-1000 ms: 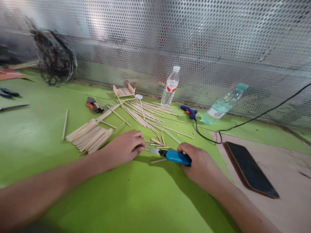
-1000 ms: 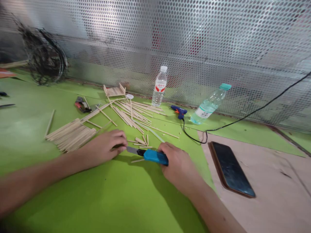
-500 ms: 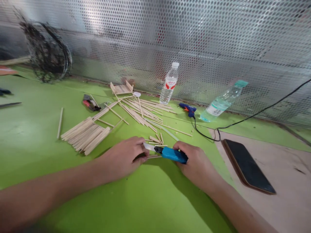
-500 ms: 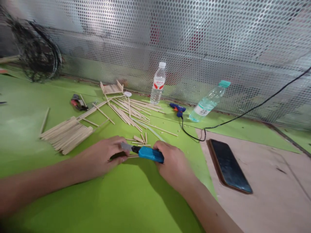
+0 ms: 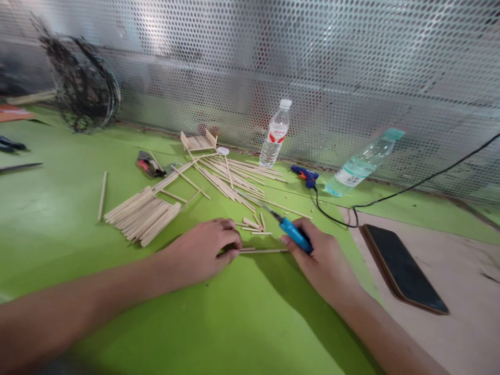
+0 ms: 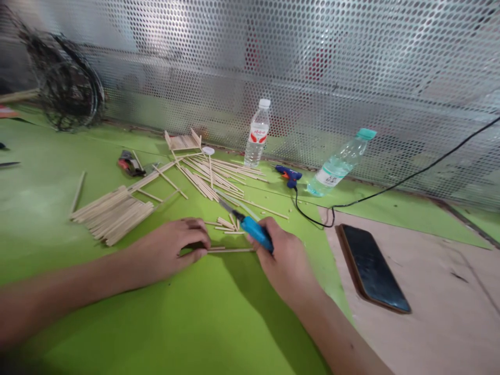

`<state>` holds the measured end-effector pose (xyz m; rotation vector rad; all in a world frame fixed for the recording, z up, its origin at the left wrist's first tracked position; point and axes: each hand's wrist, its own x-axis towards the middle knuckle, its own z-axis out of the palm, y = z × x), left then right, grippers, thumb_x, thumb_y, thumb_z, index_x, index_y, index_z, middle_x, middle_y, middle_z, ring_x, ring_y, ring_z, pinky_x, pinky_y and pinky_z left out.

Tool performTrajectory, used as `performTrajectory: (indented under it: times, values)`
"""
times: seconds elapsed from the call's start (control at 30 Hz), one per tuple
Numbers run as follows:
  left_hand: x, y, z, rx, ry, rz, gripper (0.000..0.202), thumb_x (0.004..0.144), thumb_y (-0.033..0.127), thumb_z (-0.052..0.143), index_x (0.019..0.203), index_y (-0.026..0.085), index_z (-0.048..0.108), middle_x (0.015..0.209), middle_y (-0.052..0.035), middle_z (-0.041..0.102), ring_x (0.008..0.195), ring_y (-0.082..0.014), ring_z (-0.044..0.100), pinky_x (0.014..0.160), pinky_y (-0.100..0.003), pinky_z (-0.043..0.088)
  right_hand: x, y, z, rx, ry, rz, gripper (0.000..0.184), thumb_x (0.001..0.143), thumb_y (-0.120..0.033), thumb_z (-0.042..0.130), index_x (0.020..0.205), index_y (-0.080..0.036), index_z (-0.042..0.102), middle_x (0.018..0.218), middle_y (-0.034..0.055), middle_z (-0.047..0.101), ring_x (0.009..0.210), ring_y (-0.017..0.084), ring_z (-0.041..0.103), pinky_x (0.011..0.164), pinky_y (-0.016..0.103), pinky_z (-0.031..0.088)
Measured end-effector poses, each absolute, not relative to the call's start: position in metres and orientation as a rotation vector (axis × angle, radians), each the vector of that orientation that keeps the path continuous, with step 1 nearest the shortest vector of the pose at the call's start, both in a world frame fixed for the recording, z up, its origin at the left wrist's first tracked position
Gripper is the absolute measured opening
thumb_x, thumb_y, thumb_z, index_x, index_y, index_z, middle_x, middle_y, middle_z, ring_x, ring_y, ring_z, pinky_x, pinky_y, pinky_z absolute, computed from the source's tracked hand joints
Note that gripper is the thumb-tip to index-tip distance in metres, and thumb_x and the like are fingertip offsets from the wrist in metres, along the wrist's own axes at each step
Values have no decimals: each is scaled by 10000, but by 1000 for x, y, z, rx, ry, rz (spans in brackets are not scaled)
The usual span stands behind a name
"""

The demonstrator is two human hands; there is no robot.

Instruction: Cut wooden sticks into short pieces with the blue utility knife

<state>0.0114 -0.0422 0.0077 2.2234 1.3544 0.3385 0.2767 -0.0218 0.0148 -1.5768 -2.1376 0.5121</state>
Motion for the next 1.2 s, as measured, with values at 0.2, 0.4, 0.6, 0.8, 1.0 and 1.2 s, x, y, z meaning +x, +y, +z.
performTrajectory:
  times: [0.2,0.4,0.6,0.8,1.0,1.2]
  values:
    - [15,-44,9,2234,1364,365,133,930,238,579,958,234,709,1056,-58,675,977,-234,646,882,-471,585,277,-25,18,-1517,-1965,442,291,963,-511,509,1080,-246,477,630,-64,522,492,145,480,471,244,327]
    - [8,-42,13,2115,1359,542,305,891,128,504,1111,236,685,972,-49,692,682,-147,623,549,-295,557,277,-27,16,-1471,-1969,431,279,996,-488,450,1114,-236,466,672,-38,552,524,156,511,472,250,340]
    - [5,-34,11,2214,1331,607,289,936,151,515,1113,254,719,1045,-55,706,749,-155,653,638,-337,593,281,-25,12,-1542,-1902,389,269,996,-507,440,1018,-244,491,593,-48,516,506,167,507,474,260,314]
    - [21,-39,4,2427,1236,527,187,969,232,588,1085,222,734,1076,-65,701,945,-204,663,838,-404,591,277,-23,13,-1587,-1852,479,296,1005,-504,401,1061,-242,527,649,-20,580,557,180,555,542,280,365]
    - [28,-39,3,2469,1180,479,213,971,158,570,1085,211,742,1082,-48,717,999,-201,652,927,-391,544,271,-25,17,-1619,-1854,454,404,973,-395,442,1341,-230,424,702,-19,576,553,190,539,510,275,349]
    - [28,-37,2,2293,1183,514,221,948,153,564,1010,227,763,1026,-37,717,919,-170,657,871,-345,563,273,-24,16,-1592,-1890,482,447,975,-341,439,1401,-222,366,751,-10,622,534,175,535,536,275,348]
